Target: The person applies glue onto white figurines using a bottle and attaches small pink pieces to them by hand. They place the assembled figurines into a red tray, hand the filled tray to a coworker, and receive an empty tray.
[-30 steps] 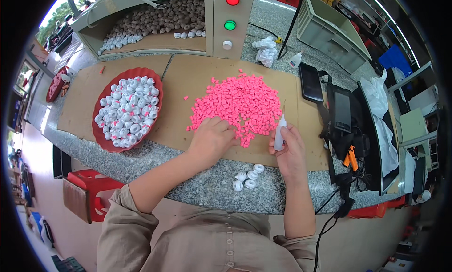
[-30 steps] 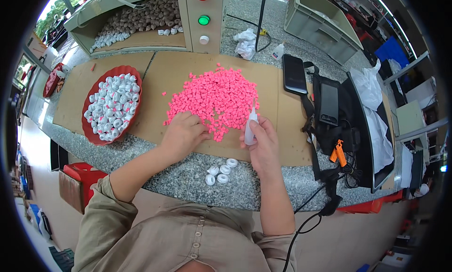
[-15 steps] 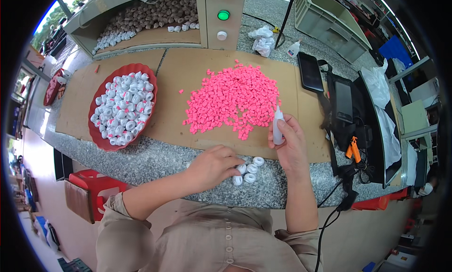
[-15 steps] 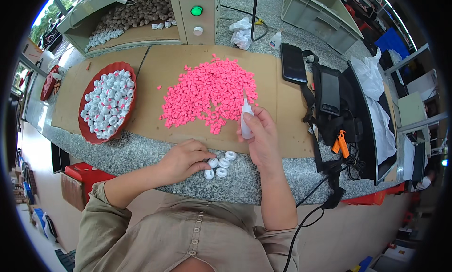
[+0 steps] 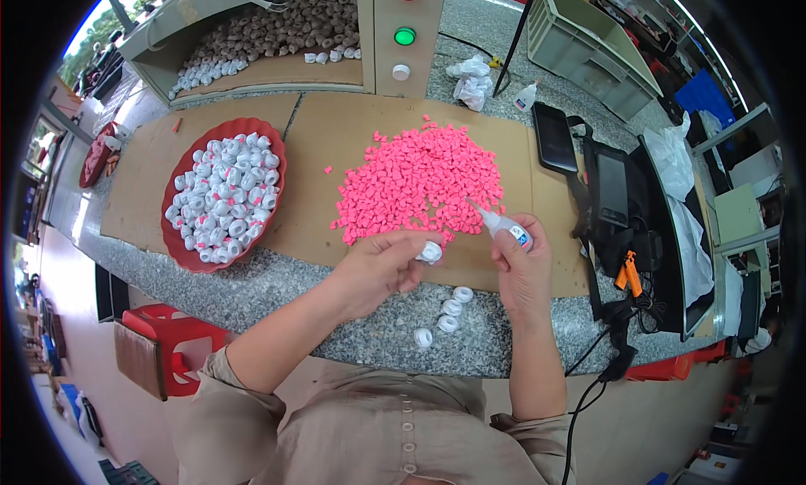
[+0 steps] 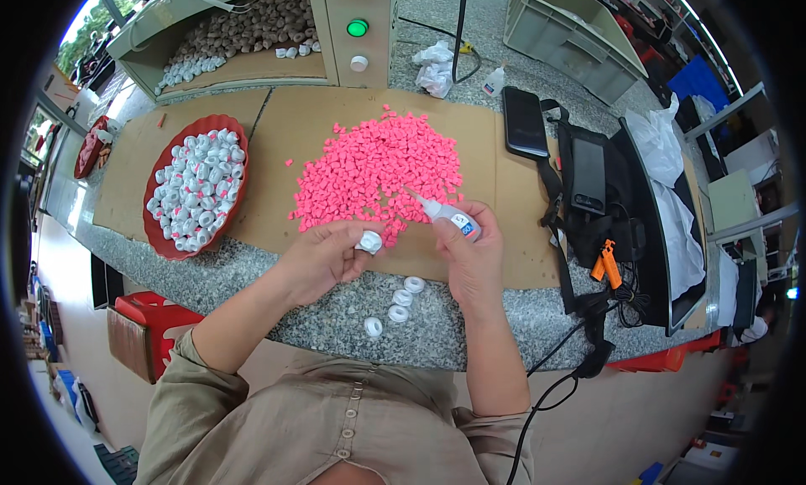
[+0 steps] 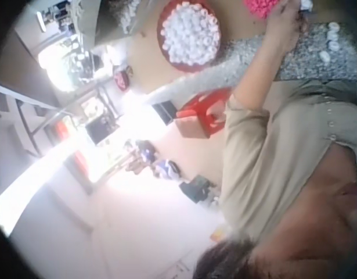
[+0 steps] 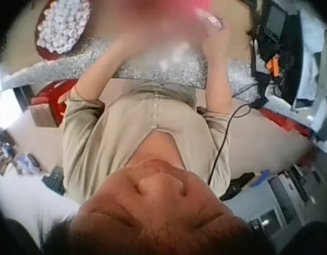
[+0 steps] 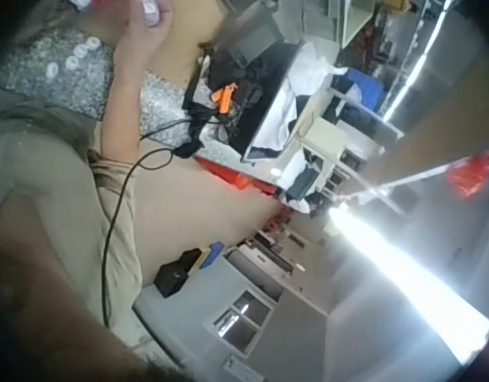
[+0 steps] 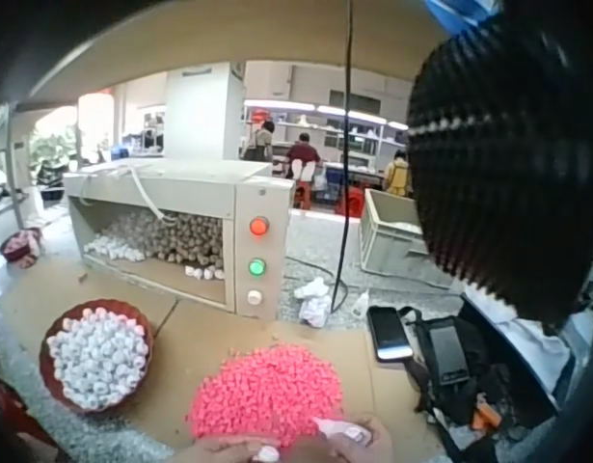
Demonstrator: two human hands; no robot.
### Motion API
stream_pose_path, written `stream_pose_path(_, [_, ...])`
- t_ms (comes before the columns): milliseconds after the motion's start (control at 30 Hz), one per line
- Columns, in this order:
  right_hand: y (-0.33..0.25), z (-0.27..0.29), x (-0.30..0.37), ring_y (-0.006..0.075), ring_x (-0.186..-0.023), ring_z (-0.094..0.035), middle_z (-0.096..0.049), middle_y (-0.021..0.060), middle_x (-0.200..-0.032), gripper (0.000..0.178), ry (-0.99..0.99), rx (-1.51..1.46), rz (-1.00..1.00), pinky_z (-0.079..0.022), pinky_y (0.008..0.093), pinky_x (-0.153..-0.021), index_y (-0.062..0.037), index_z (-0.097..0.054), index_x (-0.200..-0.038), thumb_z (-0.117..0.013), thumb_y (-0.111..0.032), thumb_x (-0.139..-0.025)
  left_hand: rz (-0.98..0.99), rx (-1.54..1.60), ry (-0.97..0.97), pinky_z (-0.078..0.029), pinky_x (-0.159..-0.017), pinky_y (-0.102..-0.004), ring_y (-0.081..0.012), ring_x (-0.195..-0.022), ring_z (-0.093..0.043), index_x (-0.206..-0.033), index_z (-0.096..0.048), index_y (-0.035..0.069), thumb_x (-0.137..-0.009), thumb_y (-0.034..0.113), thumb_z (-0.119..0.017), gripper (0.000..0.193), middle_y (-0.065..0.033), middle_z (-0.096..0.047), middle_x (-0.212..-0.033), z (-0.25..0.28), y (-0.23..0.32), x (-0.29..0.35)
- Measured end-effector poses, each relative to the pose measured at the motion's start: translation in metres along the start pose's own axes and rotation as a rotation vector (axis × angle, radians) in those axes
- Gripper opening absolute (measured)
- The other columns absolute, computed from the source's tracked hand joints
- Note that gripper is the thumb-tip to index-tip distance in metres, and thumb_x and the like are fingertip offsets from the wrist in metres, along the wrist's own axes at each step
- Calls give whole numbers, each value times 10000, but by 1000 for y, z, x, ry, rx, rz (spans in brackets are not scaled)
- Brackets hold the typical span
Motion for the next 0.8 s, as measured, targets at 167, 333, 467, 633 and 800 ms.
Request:
stream_pose_path(167, [-4, 4, 3, 57, -540, -427, -513, 18, -737, 311, 64, -178, 18, -315, 162, -460, -34, -464, -961, -646, -57, -709, 53, 491, -143, -432, -582, -201, -88, -681, -521, -1012, -506, 47, -828, 133, -505, 203, -40, -565, -923, -12, -5, -19])
stream_pose_path(333, [-5, 6, 2, 83, -609, -495, -532, 55, -832, 219, -99, -192, 75, -400, 186, -512, -28, -450, -967, -559, -40, -777, 45, 630, -114, -474, -675, -230, -160, -799, -563, -993, -509, 39, -824, 98, -506, 178, -80, -547, -983, -6, -17, -28])
stream_pose_path(467, [-16, -8, 16, 95, -591, -492, -508, 92, -840, 208, -33, 115, 175, -398, 191, -505, -11, -411, -954, -532, -100, -809, -42, 643, -222, -490, -695, -264, -224, -873, -564, -965, -511, 21, -842, 111, -469, 158, -132, -544, -1000, -2, -21, -27])
stream_pose_path(633, [-26, -12, 31, 101, -617, -485, -492, 97, -834, 280, -21, 355, 497, -400, 197, -533, 3, -404, -938, -582, -150, -785, -6, 580, -134, -480, -782, -278, -251, -937, -546, -1001, -506, 20, -836, 94, -477, 184, -148, -533, -1031, -1, -22, -24])
stream_pose_path(800, [-26, -13, 34, 113, -669, -456, -474, 94, -816, 257, -20, 524, 594, -372, 203, -582, 1, -411, -944, -567, -134, -790, -29, 574, -133, -466, -812, -280, -249, -963, -535, -1005, -507, 23, -833, 88, -482, 185, -149, -533, -1032, 1, -23, -26])
Point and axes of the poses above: each hand's wrist, its own x-axis away from the middle knuckle, its own z-axis out of the back of the hand, y = z × x, the point moved 5 cm from there along -x, towards the middle knuckle
